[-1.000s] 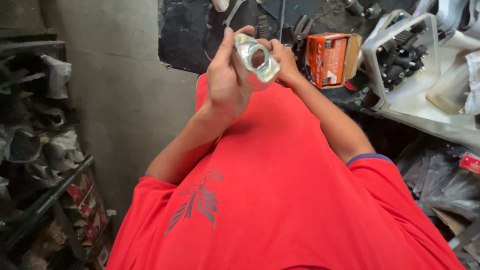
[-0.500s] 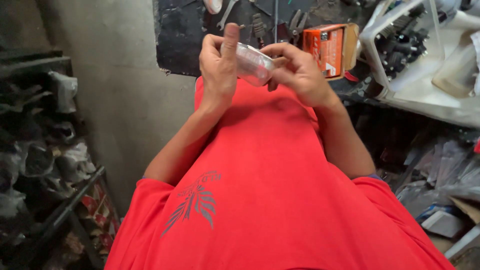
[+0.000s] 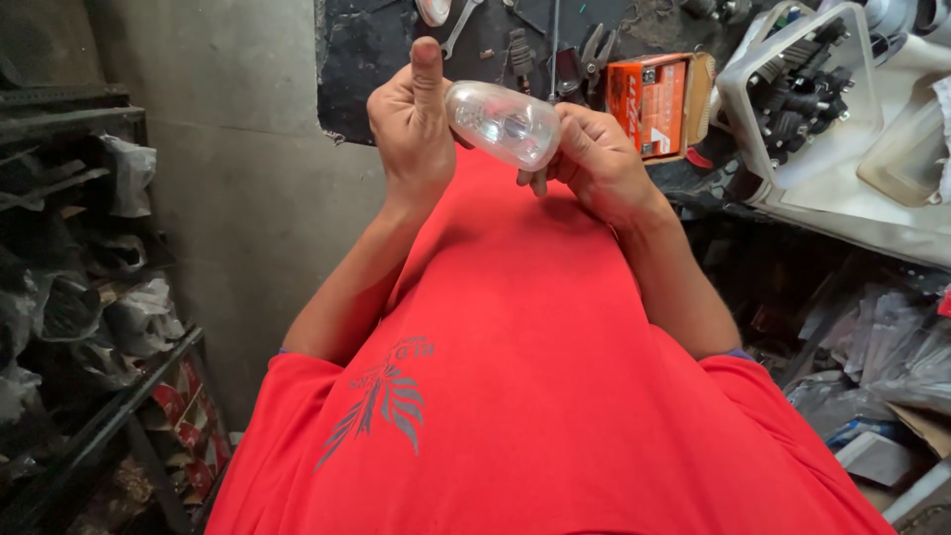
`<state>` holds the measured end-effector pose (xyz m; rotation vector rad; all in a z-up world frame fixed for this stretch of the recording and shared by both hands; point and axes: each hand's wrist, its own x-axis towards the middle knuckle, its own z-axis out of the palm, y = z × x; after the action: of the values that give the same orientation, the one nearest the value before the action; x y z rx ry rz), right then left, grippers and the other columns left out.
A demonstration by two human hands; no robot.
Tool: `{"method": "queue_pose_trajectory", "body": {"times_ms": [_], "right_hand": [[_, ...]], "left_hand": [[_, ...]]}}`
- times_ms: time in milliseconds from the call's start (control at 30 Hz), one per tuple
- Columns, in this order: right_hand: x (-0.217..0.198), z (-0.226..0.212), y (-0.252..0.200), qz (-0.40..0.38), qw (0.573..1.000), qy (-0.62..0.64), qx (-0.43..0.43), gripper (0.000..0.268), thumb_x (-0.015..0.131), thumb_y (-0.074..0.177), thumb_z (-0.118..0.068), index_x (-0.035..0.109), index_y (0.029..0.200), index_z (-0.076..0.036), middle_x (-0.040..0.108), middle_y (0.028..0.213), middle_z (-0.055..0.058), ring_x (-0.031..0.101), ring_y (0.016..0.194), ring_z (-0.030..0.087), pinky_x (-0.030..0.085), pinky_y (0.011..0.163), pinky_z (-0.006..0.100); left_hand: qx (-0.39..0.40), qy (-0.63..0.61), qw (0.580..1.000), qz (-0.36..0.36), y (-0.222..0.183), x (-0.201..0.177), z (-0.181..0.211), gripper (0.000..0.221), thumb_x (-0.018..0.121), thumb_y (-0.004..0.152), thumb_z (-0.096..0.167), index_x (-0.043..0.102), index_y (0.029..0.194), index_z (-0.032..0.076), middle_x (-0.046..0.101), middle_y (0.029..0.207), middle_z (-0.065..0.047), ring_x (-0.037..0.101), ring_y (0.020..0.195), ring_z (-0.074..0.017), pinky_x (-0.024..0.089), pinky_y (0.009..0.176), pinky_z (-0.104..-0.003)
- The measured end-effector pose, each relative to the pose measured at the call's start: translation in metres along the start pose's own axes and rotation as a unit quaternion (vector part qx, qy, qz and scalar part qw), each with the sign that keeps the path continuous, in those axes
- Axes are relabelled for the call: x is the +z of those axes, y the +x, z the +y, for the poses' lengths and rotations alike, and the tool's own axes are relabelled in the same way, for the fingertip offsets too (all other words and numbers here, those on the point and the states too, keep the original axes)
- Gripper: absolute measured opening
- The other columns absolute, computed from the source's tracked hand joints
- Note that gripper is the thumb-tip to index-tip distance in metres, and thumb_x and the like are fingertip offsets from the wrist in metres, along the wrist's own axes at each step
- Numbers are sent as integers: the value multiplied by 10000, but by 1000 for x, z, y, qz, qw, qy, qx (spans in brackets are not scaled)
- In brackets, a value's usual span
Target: Disassembling and repairing a motorcycle turn signal indicator.
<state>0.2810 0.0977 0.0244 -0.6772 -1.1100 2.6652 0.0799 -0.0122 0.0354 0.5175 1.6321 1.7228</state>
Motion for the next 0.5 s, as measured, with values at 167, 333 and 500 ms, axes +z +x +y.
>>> {"method": "queue_pose_trajectory", "body": {"times_ms": [167, 333, 500], "right_hand": [[0, -2, -2, 3, 1000, 2, 11, 438, 563, 1110, -402, 611, 1242, 13, 683, 1074, 118, 696, 941, 224, 564, 775, 346], [-5, 3, -4, 33, 998, -48, -26, 339, 687, 1072, -309, 644, 1202, 1, 695, 1056, 86, 692, 944, 176, 591, 857, 332], [5, 0, 4, 60, 986, -129, -85, 302, 791, 948, -70, 635, 1198, -7, 678, 1140, 38, 667, 1024, 133, 583, 905, 317]], "left_hand": [[-9, 1, 1000, 5, 1, -5, -8, 695, 518, 1017, 607, 581, 652, 19, 559, 561, -3, 557, 512, -66, 477, 470, -252], [16, 24, 1000, 5, 8, -5, -13, 704, 560, 1043, 590, 682, 715, -20, 556, 604, -13, 499, 573, -78, 405, 518, -251], [-17, -99, 992, -71, 7, -4, 0, 636, 515, 1037, 592, 655, 835, 6, 751, 830, -44, 654, 692, -73, 512, 608, -231]]}}
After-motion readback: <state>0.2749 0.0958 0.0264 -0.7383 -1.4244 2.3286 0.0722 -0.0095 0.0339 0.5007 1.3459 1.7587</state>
